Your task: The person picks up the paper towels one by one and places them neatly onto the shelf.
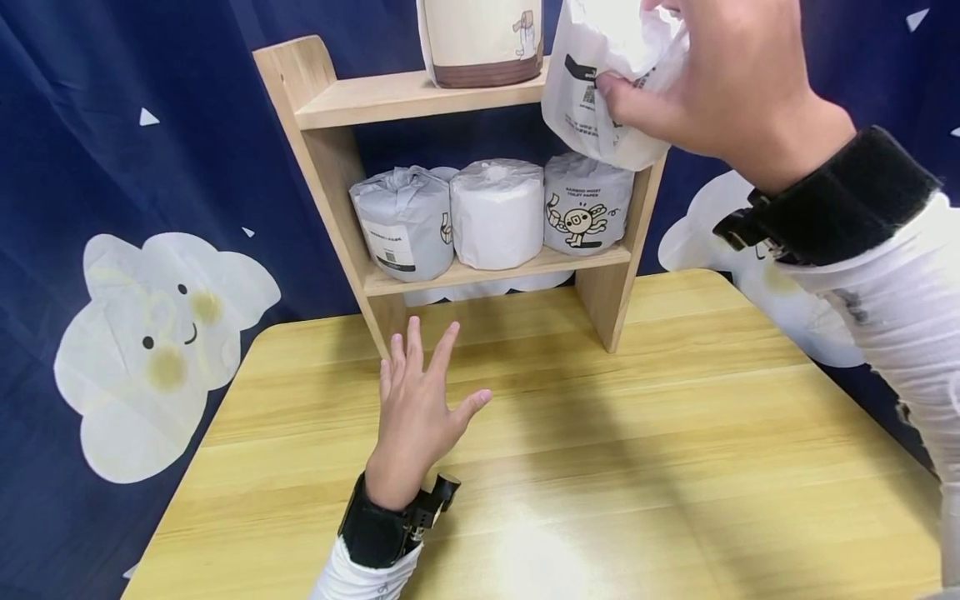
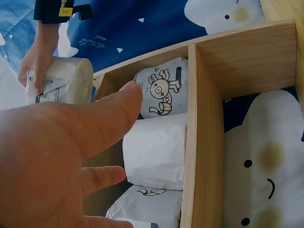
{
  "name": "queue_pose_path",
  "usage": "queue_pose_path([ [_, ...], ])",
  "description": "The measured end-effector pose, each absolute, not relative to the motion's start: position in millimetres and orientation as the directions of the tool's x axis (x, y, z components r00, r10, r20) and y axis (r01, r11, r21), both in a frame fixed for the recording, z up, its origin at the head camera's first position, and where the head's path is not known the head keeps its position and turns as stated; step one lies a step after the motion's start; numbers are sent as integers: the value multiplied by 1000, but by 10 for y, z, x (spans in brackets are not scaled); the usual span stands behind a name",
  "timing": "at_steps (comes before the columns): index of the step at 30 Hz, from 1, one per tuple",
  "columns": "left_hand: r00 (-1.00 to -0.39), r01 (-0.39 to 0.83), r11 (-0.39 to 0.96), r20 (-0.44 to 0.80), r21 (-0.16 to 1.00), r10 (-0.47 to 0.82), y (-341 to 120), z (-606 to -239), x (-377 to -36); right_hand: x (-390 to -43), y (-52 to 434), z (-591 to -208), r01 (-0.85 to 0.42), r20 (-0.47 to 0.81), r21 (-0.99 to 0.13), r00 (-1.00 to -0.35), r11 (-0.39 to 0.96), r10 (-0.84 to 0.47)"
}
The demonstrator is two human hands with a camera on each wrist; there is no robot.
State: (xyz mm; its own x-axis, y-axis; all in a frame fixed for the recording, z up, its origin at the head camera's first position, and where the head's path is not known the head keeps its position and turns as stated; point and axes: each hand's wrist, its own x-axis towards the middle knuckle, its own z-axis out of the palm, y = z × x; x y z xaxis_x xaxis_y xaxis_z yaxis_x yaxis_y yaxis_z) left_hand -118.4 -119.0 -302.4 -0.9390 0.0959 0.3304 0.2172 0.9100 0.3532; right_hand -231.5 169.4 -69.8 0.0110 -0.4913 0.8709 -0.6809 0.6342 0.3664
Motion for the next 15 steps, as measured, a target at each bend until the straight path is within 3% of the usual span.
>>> queue_pose_path([
  [5,-939,215,911,330,350,95,-1190,-3025,-1181,-2338,1697,-637,-669,865,357,-26,652,-500],
  [15,-934,238,895,341,377,105,-1157,-3030,-1196,-2302,1788,-526,-604,841,298,-200,739,-502],
])
